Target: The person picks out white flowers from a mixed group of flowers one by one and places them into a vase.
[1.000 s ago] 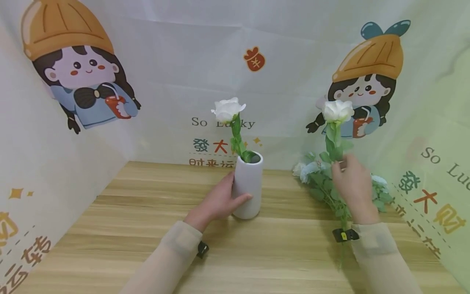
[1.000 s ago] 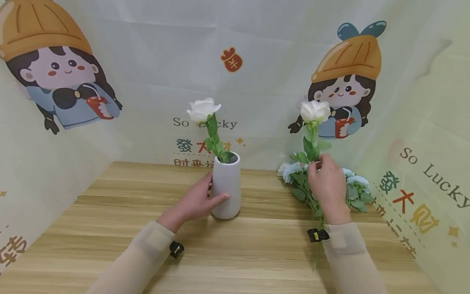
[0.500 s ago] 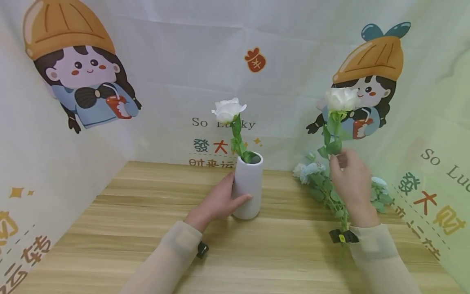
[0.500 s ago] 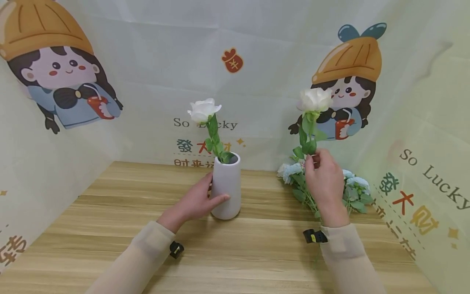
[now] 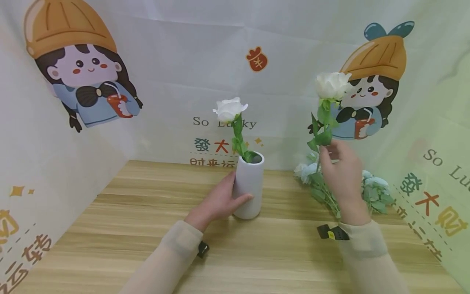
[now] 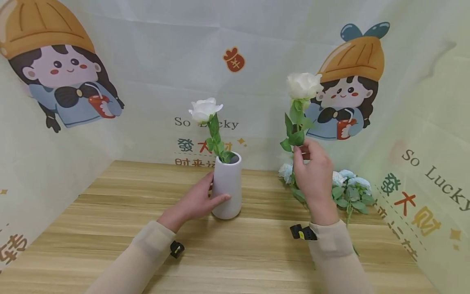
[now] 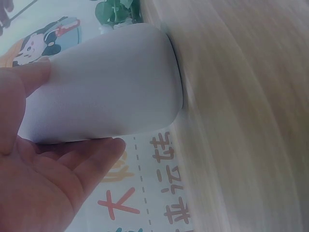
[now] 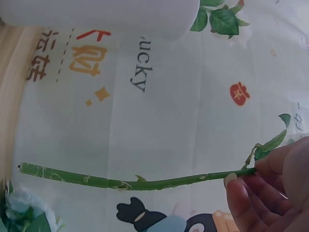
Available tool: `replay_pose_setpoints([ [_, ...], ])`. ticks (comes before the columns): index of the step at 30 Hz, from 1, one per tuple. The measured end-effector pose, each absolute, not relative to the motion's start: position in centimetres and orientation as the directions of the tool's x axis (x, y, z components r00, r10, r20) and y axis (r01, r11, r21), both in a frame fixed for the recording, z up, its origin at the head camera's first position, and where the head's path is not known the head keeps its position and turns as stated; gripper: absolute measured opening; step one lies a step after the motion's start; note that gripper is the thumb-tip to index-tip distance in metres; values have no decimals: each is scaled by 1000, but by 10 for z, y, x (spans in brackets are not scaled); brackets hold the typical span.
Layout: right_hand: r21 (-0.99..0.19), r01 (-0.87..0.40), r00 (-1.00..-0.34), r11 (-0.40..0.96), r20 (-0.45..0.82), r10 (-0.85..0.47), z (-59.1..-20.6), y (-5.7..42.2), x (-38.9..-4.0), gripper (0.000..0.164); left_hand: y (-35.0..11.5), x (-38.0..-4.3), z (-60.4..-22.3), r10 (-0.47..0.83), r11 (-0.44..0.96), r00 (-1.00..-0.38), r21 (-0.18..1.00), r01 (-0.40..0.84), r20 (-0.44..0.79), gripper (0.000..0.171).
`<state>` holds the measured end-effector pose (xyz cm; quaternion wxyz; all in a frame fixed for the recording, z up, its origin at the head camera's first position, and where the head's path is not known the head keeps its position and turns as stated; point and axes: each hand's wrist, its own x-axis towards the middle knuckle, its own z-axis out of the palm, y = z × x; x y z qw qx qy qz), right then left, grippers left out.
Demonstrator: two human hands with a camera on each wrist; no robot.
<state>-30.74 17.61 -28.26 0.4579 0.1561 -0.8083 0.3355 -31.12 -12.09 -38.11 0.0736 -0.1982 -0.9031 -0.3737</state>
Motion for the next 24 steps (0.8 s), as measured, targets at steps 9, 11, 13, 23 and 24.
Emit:
replay_pose_setpoints([
  [9, -400, -624, -490, 671, 869, 63, -274, 155, -309, 15, -120, -311, -381, 297, 637, -913, 654, 408, 280, 81],
  [11, -408, -648, -484, 643, 872, 65, -272, 150, -308, 14, -120, -310, -381, 299, 634, -912, 656, 410, 282, 81],
  [13, -413, -668, -480, 620, 875, 66, -270, 145, -306, 14, -120, -310, -381, 302, 633, -911, 655, 412, 282, 81],
  [23, -445, -745, -461, 496, 882, 99, -264, 134, -295, 13, -120, -310, -381, 300, 639, -913, 653, 408, 276, 83],
  [24, -450, -750, -458, 486, 882, 111, -264, 134, -294, 13, -120, -310, -381, 301, 637, -913, 654, 408, 277, 82],
])
